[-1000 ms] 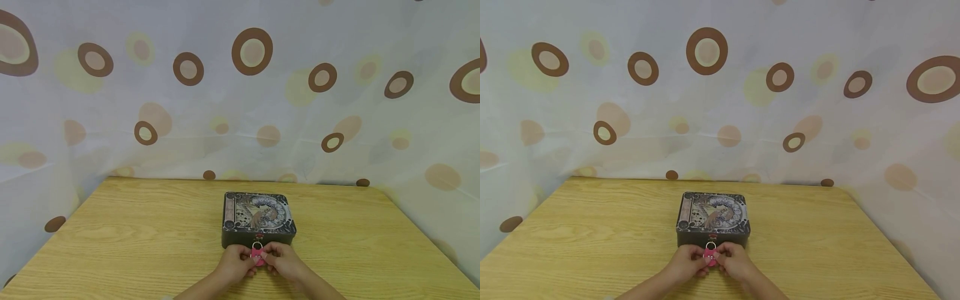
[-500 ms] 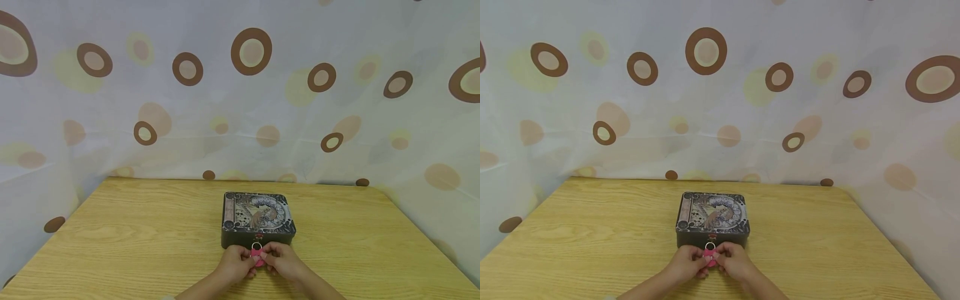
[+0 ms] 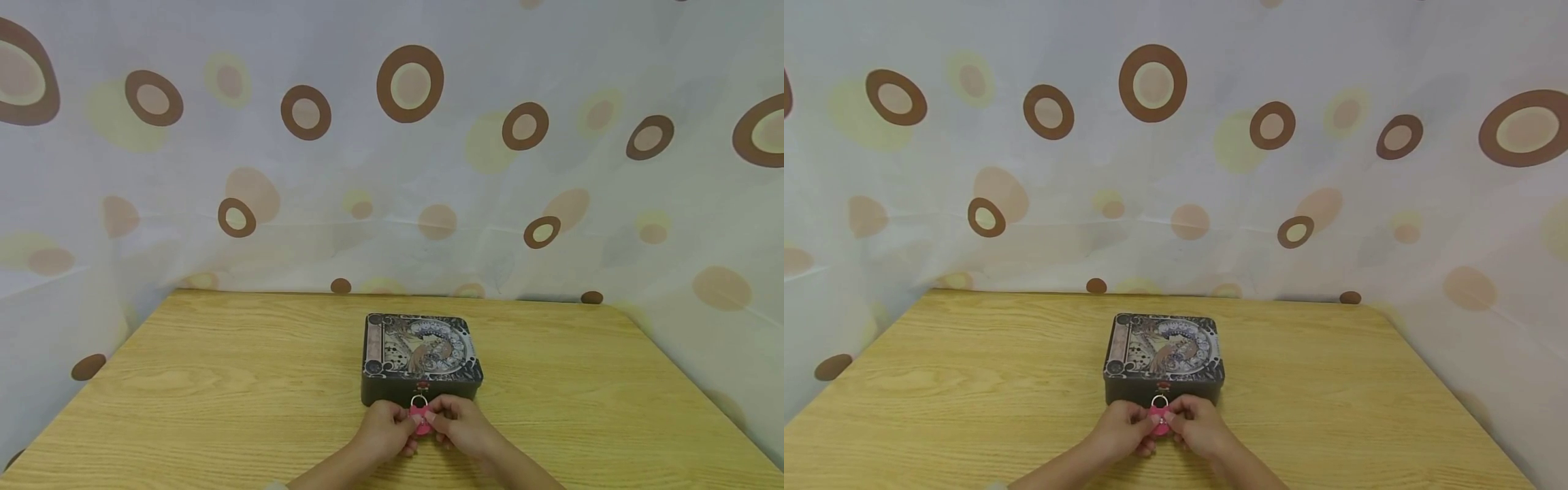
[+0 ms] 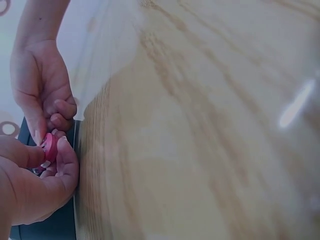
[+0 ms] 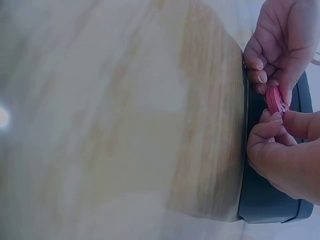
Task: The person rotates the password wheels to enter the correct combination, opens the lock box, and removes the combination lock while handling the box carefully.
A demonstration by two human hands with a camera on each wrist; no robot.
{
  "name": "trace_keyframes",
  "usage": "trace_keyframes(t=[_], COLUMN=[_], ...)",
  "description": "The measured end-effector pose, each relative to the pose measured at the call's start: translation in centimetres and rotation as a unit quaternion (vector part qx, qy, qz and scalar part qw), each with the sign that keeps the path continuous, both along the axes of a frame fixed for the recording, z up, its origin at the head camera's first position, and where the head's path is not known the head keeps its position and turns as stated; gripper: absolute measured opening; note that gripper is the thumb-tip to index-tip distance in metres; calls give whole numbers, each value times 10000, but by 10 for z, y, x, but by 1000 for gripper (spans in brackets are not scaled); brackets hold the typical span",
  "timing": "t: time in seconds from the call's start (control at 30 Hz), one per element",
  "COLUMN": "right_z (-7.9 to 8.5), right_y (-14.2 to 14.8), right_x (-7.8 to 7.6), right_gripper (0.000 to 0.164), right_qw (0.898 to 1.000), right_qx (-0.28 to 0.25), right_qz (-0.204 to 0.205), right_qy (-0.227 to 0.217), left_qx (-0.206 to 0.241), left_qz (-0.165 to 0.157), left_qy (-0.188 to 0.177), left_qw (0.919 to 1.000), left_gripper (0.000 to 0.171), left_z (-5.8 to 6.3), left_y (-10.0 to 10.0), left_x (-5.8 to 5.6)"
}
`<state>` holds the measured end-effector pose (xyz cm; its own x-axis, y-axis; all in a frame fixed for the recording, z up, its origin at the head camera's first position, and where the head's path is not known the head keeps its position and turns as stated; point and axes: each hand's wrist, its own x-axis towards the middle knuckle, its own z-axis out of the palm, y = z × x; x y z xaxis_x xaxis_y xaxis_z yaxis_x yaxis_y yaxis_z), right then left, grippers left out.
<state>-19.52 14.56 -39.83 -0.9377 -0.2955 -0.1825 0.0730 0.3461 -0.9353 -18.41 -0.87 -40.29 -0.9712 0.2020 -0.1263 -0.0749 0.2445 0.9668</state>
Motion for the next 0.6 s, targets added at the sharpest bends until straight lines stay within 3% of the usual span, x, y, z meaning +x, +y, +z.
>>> trace_keyframes(t=[0.23, 0.43, 0.6], right_z=[0, 1, 2], right_y=[0, 0, 0], right_x=[1, 1, 2], right_gripper=[18, 19, 18], right_qw=[9999, 9999, 10000], right_qx=[3, -47, -24], right_qz=[-32, -27, -42], right_qy=[112, 86, 56], left_qx=[364, 312, 292], left_qz=[-68, -165, -150], left_qy=[-118, -79, -114], left_qw=[9992, 9993, 9994], left_gripper=[29, 13, 12], left_z=[0, 0, 0], left_y=[-1, -2, -2], left_x=[0, -1, -1])
